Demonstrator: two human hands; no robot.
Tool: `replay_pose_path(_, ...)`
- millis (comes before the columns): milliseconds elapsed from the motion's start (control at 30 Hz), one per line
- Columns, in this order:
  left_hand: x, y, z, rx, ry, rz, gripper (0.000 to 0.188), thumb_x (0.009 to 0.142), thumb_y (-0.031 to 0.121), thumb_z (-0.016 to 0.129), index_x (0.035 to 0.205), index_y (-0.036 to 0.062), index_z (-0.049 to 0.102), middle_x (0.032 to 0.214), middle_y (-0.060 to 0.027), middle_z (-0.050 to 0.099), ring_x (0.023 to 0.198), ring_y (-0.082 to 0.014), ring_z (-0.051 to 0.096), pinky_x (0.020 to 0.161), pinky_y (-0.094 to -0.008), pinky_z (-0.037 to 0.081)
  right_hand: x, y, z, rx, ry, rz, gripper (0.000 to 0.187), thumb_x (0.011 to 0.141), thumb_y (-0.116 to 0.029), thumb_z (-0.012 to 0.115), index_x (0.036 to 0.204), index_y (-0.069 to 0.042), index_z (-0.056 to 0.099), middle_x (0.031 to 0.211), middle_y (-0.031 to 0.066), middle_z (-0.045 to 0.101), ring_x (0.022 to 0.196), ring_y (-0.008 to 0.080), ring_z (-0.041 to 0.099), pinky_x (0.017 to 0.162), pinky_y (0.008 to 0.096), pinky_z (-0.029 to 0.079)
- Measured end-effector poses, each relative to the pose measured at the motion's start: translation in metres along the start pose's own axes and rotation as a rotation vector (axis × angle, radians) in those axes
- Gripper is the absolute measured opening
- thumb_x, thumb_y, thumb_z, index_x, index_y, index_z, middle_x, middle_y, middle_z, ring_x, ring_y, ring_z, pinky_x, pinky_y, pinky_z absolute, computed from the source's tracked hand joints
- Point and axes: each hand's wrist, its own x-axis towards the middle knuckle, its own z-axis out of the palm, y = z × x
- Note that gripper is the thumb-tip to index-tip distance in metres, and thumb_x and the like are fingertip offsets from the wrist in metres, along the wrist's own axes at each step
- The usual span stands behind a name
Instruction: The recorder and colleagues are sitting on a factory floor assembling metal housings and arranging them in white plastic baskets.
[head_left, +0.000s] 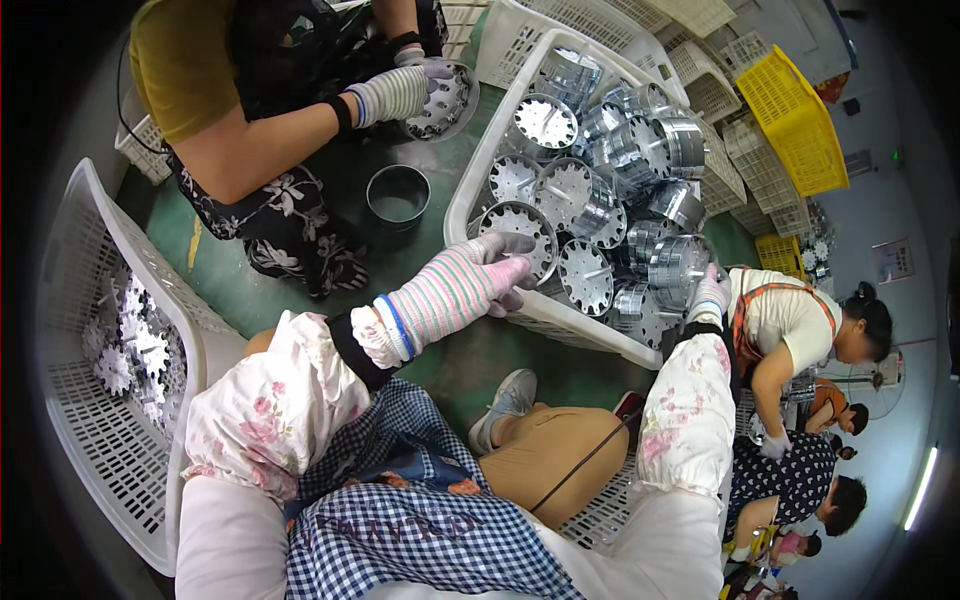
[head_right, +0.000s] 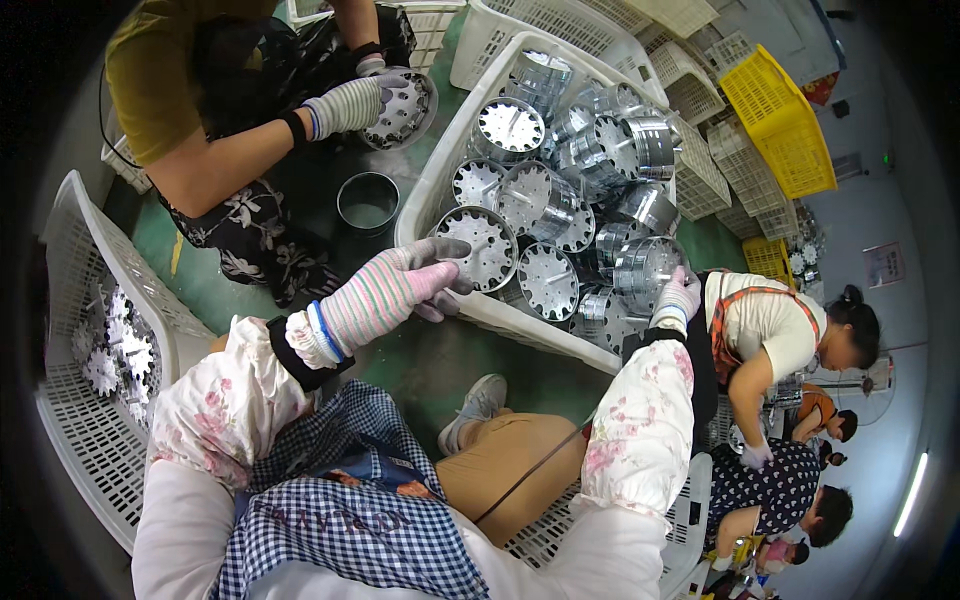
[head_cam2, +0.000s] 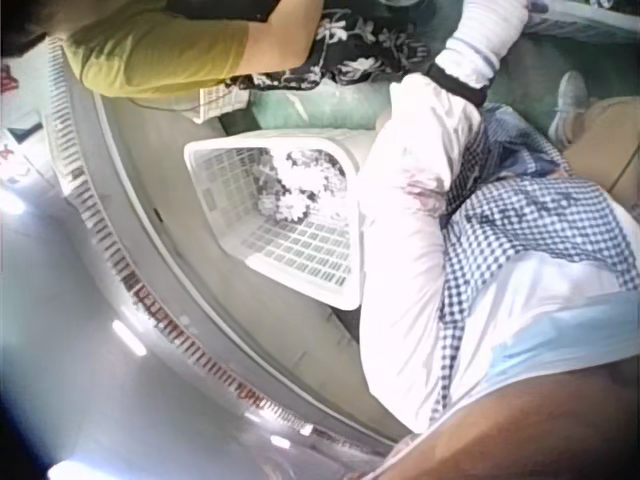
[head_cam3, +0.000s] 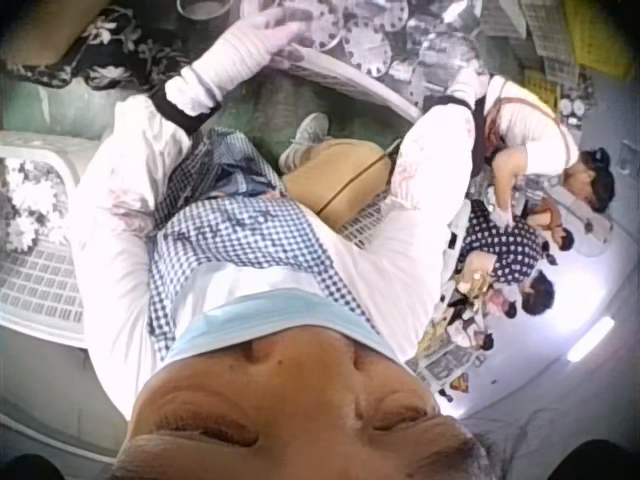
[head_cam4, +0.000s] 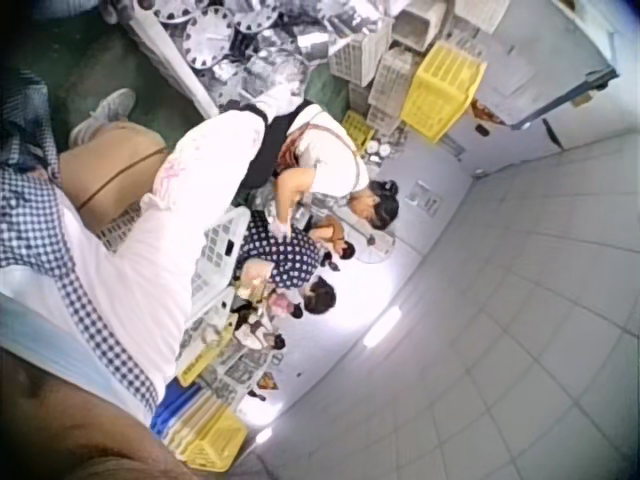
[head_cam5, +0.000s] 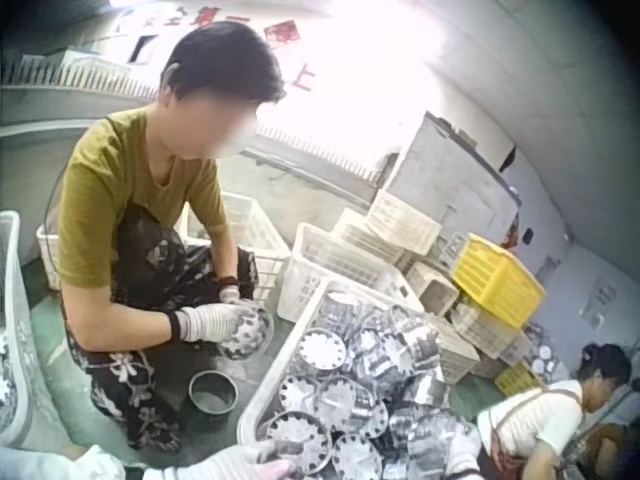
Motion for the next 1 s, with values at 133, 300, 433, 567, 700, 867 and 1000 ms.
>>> replay_pose_path(133, -0.001, -0.001, 0.002, 0.161, -0.024, 0.029, 0.057, 0.098, 0.034, 0.056, 0.143, 0.0008, 0.043, 0.114, -0.0091, 0.066, 0.094, -0.0129, 0.063, 0.079, -0.0273, 0.053, -0.060, -0.071, -0.024, 0.582, -0.021, -0.028, 0.034, 0.097, -0.029, 0.064, 0.116, -0.001, 0.060, 0.095, 0.0066, 0.066, 0.080, 0.0143, 0.061, 0.072, 0.0279, 0.050)
replay_pose_path(300, 0.002, -0.011, 0.029, 0.437, 0.097, 0.272, 0.058, 0.091, 0.030, 0.070, 0.134, -0.0022, 0.048, 0.114, -0.0124, 0.063, 0.100, -0.0156, 0.061, 0.080, -0.0303, 0.053, -0.175, -0.157, -0.046, 0.893, -0.403, 0.017, 0.030, 0.094, -0.035, 0.069, 0.108, -0.009, 0.060, 0.086, -0.0015, 0.058, 0.074, 0.0101, 0.054, 0.065, 0.0252, 0.047)
replay_pose_path(433, 0.007, -0.013, 0.045, 0.481, 0.160, 0.336, 0.054, 0.083, 0.033, 0.080, 0.118, -0.0026, 0.059, 0.103, -0.0091, 0.066, 0.090, -0.0132, 0.062, 0.078, -0.0288, 0.053, -0.232, -0.157, -0.005, 1.008, -0.490, 0.184, 0.042, 0.092, -0.045, 0.068, 0.114, -0.010, 0.060, 0.097, -0.0002, 0.060, 0.085, 0.0136, 0.058, 0.075, 0.0300, 0.051)
replay_pose_path(567, 0.002, -0.003, 0.048, 0.324, 0.072, 0.223, 0.050, 0.084, 0.032, 0.080, 0.116, -0.0009, 0.063, 0.096, -0.0065, 0.070, 0.092, -0.0093, 0.061, 0.082, -0.0277, 0.052, -0.237, -0.136, 0.015, 1.068, -0.626, 0.408, 0.045, 0.092, -0.044, 0.068, 0.117, -0.007, 0.061, 0.106, 0.0062, 0.066, 0.089, 0.0196, 0.065, 0.077, 0.0383, 0.057)
replay_pose_path(700, -0.002, -0.013, 0.055, 0.320, 0.030, 0.308, 0.044, 0.089, 0.032, 0.074, 0.119, 0.0018, 0.065, 0.097, -0.0088, 0.070, 0.092, -0.0088, 0.063, 0.082, -0.0278, 0.051, -0.245, -0.134, 0.029, 0.998, -0.739, 0.285, 0.036, 0.094, -0.035, 0.067, 0.115, -0.005, 0.065, 0.102, 0.0079, 0.070, 0.089, 0.0207, 0.069, 0.077, 0.0393, 0.059)
replay_pose_path(867, -0.002, -0.001, 0.054, 0.359, 0.055, 0.305, 0.039, 0.090, 0.035, 0.070, 0.114, 0.0044, 0.066, 0.079, -0.0063, 0.068, 0.069, -0.0165, 0.063, 0.067, -0.0322, 0.052, -0.226, -0.128, 0.065, 0.876, -0.911, 0.329, 0.025, 0.095, -0.027, 0.066, 0.101, -0.003, 0.069, 0.087, 0.0021, 0.070, 0.071, 0.0089, 0.063, 0.063, 0.0253, 0.053)
replay_pose_path(1000, -0.005, -0.005, 0.049, 0.485, 0.058, 0.299, 0.038, 0.090, 0.033, 0.071, 0.113, 0.0034, 0.067, 0.082, -0.0091, 0.069, 0.074, -0.0169, 0.066, 0.071, -0.0329, 0.053, -0.243, -0.141, 0.042, 0.358, -0.786, -0.408, 0.017, 0.082, -0.002, 0.069, 0.098, -0.001, 0.072, 0.085, 0.0014, 0.072, 0.072, 0.0060, 0.063, 0.063, 0.0247, 0.053)
